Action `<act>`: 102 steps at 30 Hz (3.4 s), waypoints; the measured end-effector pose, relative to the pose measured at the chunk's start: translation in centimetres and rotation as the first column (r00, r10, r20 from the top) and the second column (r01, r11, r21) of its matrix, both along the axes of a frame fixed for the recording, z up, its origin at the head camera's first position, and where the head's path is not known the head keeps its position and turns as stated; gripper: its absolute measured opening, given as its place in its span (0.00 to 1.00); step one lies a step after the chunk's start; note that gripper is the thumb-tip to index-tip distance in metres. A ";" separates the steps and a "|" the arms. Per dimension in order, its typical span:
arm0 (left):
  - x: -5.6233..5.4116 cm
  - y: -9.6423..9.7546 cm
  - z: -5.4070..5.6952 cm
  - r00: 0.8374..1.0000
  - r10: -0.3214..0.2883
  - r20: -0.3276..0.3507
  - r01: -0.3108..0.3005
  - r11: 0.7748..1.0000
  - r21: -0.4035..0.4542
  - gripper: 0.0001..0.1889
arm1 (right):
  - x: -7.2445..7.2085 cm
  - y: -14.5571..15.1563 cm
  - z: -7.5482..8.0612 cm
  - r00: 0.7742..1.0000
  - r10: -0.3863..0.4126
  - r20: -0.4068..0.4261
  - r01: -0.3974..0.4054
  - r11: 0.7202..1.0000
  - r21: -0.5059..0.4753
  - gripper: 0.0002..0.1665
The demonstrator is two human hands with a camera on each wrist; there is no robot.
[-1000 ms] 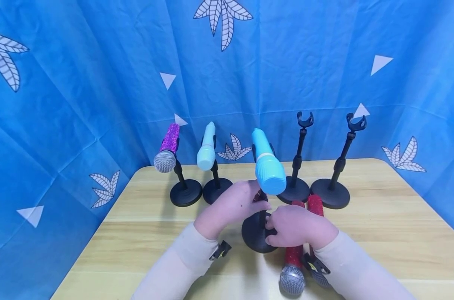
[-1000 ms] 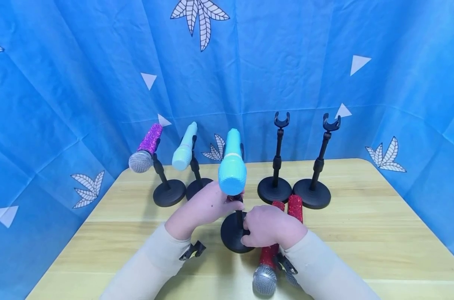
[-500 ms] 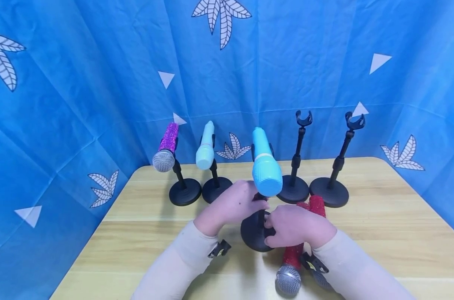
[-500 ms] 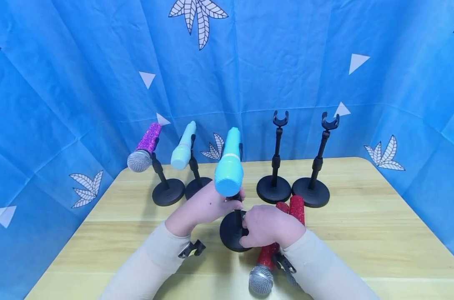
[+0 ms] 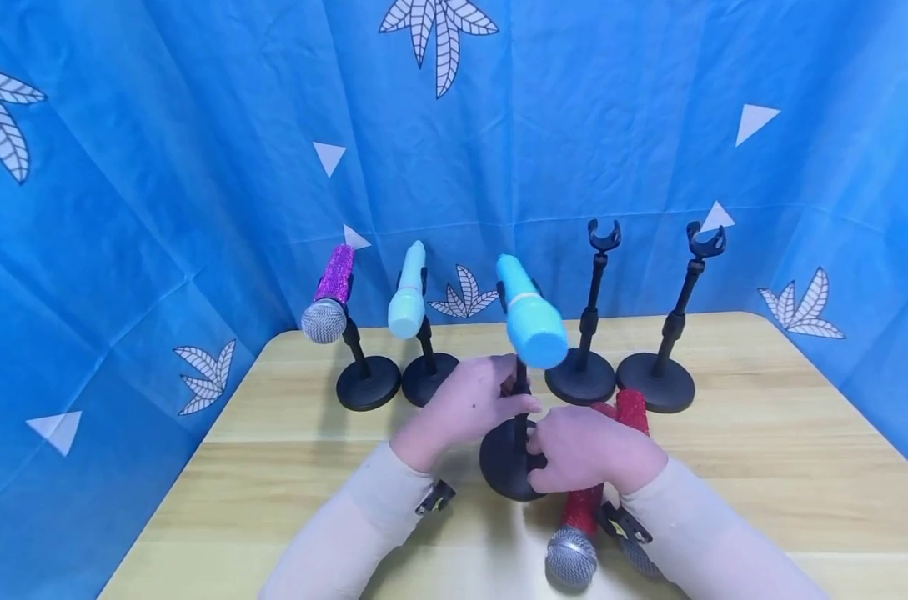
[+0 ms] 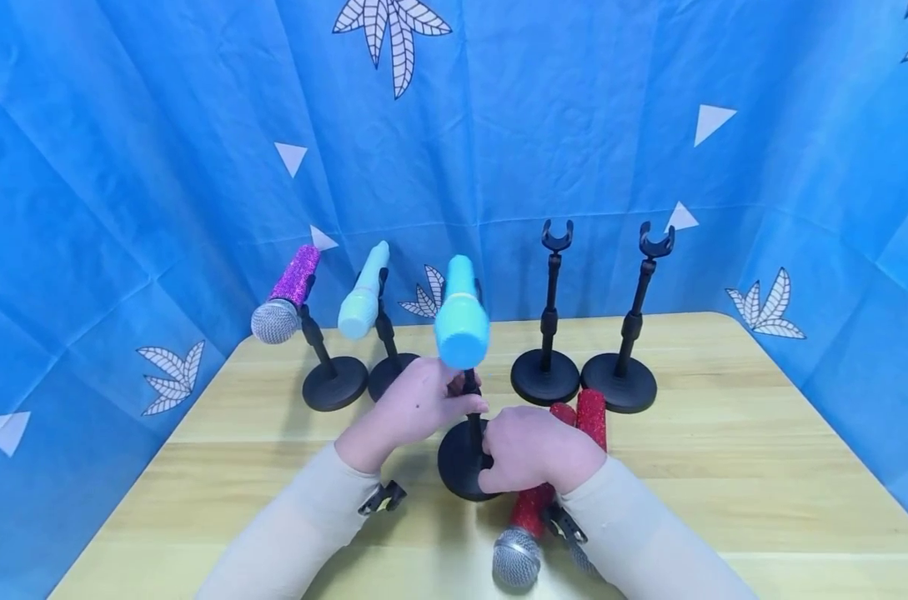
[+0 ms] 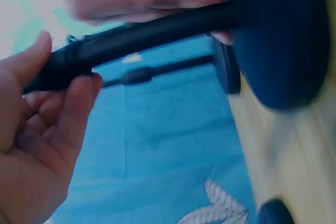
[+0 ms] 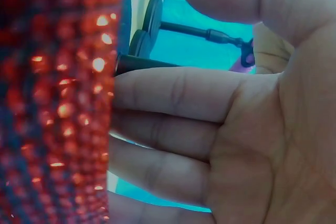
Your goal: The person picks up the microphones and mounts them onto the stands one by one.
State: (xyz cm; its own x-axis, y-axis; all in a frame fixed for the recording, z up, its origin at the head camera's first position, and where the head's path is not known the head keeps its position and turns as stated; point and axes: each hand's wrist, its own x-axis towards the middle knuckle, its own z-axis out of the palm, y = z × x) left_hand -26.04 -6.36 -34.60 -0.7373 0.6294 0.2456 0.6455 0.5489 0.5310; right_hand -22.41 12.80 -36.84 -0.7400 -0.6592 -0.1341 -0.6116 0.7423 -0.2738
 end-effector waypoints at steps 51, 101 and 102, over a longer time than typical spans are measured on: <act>0.3 -0.8 0.3 0.997 -0.078 0.003 0.078 0.990 -0.116 0.12 | -0.4 -0.2 -0.2 1.000 -0.014 -0.019 0.015 0.999 0.031 0.08; 0.6 -0.8 0.4 0.998 -0.053 -0.044 0.046 0.989 -0.140 0.05 | -0.4 -0.1 -0.5 0.999 -0.047 0.003 0.047 0.999 0.019 0.09; 0.7 -0.9 0.4 0.998 -0.059 -0.037 0.053 0.989 -0.140 0.05 | -0.4 -0.1 -0.5 0.998 -0.055 0.007 0.054 0.998 0.023 0.10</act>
State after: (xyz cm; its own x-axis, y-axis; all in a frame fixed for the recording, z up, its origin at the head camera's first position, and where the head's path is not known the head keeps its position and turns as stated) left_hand -25.38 -7.22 -34.21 -0.6912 0.6994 0.1822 0.6967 0.5778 0.4251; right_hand -22.82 12.70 -37.32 -0.7737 -0.6145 -0.1542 -0.5681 0.7806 -0.2605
